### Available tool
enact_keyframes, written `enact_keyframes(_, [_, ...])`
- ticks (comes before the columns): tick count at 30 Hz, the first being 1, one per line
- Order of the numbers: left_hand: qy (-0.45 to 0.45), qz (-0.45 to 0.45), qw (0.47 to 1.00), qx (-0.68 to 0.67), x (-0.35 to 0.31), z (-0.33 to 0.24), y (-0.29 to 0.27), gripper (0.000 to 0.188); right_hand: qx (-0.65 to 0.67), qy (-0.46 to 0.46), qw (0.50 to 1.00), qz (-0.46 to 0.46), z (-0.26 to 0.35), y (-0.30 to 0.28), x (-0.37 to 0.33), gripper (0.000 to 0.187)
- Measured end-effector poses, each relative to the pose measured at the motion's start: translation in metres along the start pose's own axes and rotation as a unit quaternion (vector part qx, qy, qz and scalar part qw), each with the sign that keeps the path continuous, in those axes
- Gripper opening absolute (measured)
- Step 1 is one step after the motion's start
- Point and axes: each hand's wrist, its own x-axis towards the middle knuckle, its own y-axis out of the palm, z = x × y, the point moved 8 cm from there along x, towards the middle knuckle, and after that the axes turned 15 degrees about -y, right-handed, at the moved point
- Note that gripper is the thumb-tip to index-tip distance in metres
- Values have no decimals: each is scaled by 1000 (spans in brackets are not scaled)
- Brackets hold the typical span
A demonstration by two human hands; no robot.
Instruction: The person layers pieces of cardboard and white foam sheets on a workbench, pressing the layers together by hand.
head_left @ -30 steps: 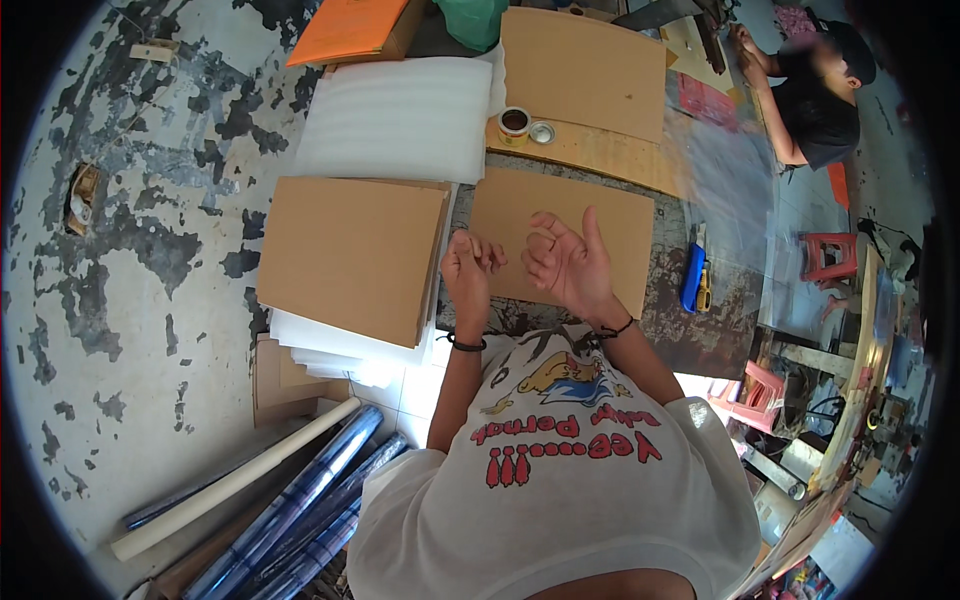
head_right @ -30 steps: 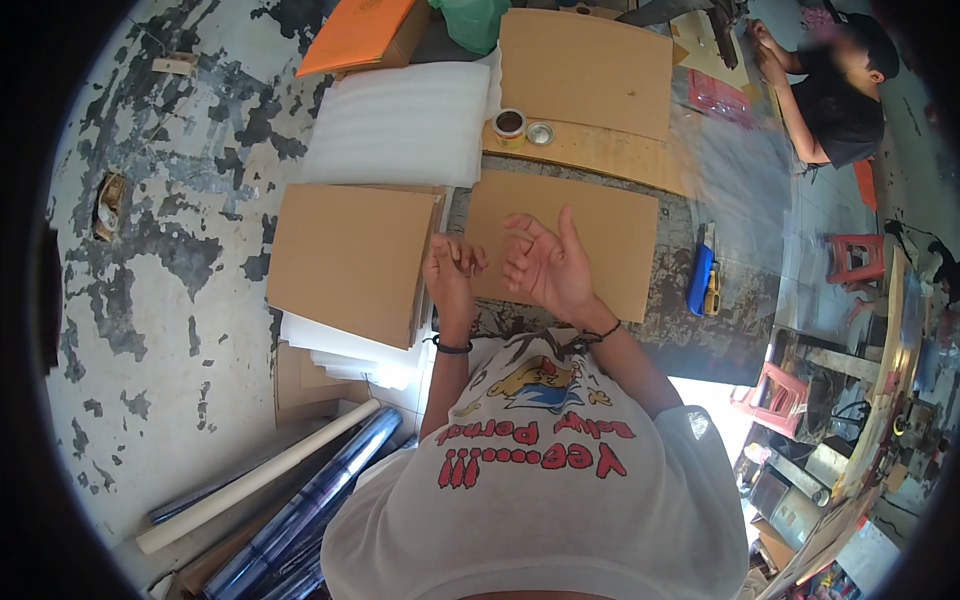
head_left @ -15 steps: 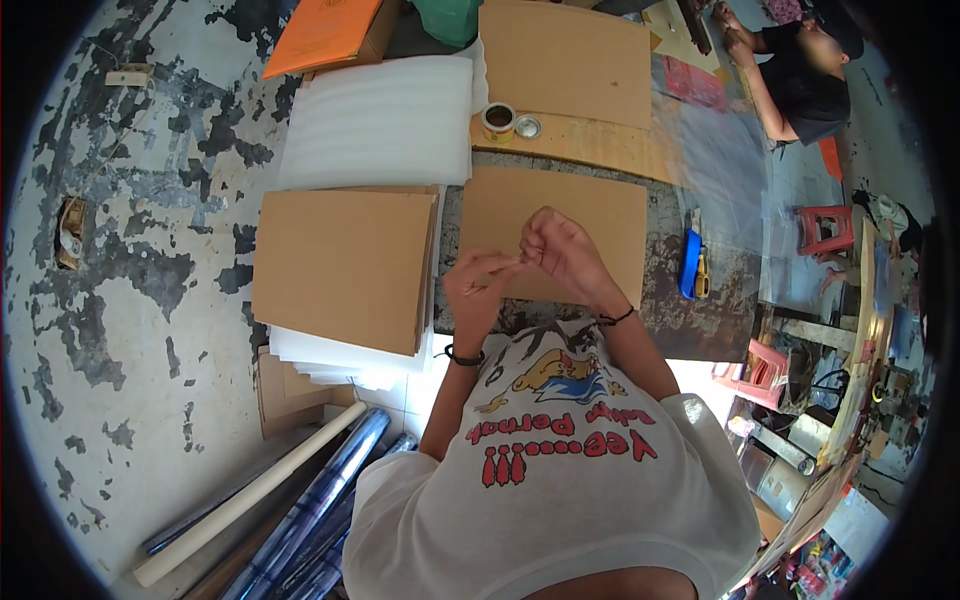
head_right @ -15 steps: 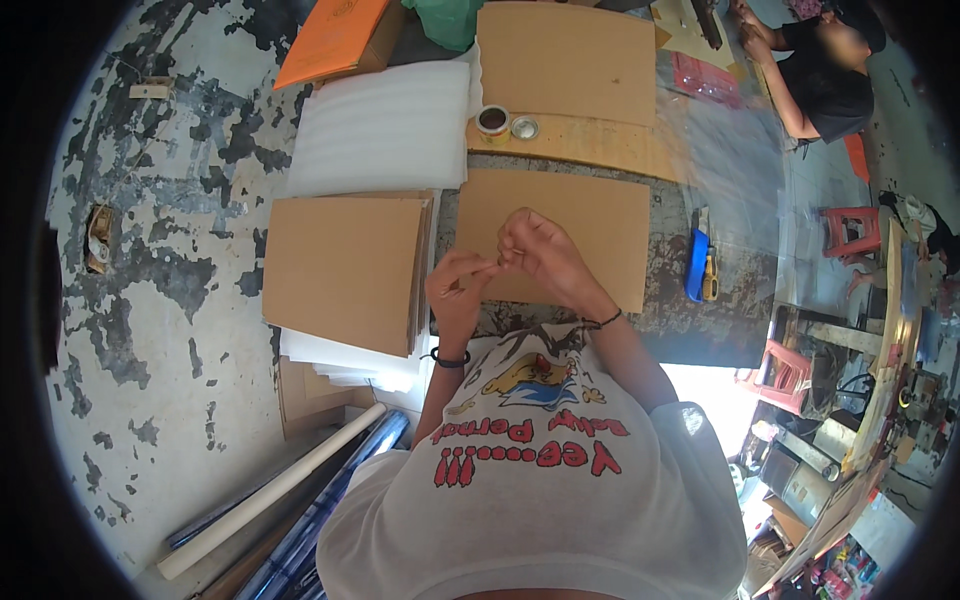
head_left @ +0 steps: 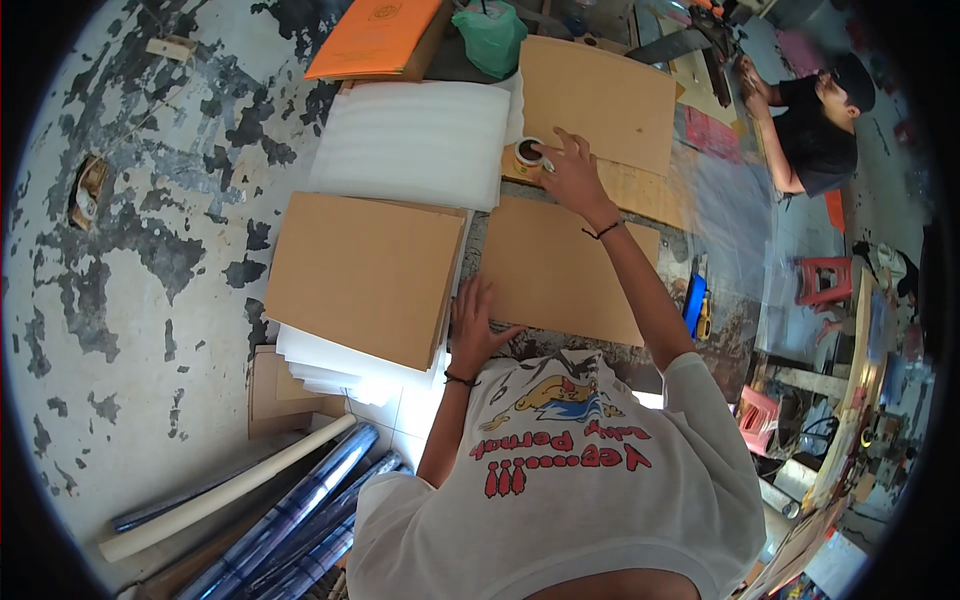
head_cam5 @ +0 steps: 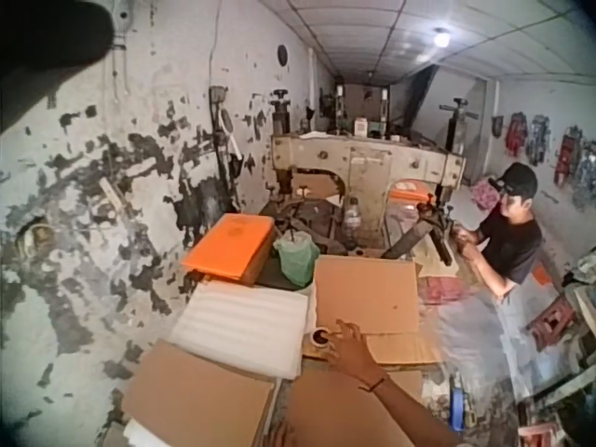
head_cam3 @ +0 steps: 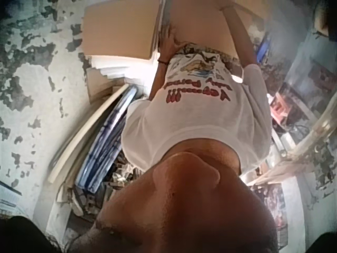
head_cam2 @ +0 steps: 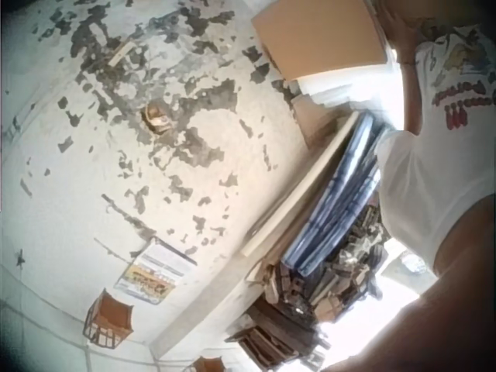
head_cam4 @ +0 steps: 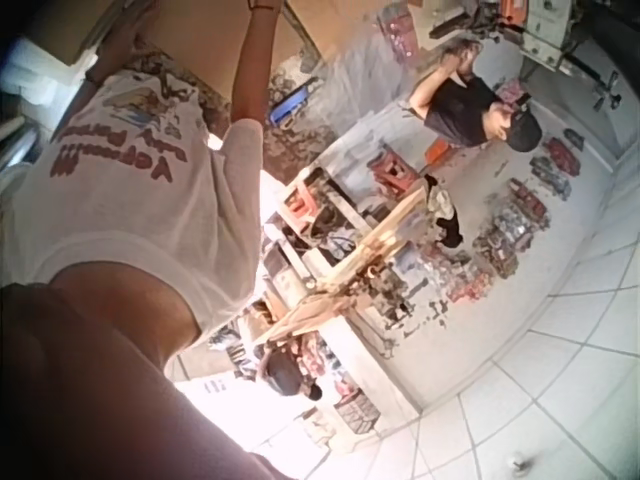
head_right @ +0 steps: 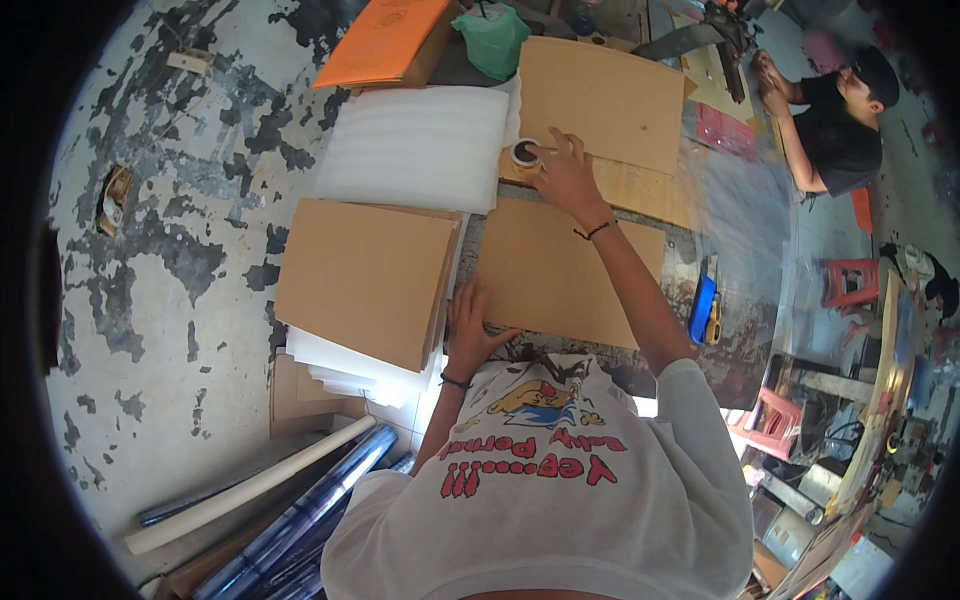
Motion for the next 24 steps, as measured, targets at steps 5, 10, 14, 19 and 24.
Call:
enact_keyframes(5, [10, 9, 998, -54, 2, 8, 1, 89, -35, -7, 997, 73, -1, 29, 5, 58])
enact_keyframes(10, [17, 16, 994, -106, 0, 11, 0, 87, -79, 11, 989, 128, -5, 45, 5, 60])
enact_keyframes(14, [18, 29, 992, -119, -2, 11, 3, 89, -73, 25, 988, 132, -13, 46, 7, 55])
enact_keyframes(19, [25, 24, 991, -125, -3, 10, 0, 83, 48, 89, 987, 124, -19, 47, 10, 53])
enact_keyframes(24, [28, 30, 991, -129, 0, 5, 3, 83, 398, 140, 906, 31, -46, 42, 18, 75])
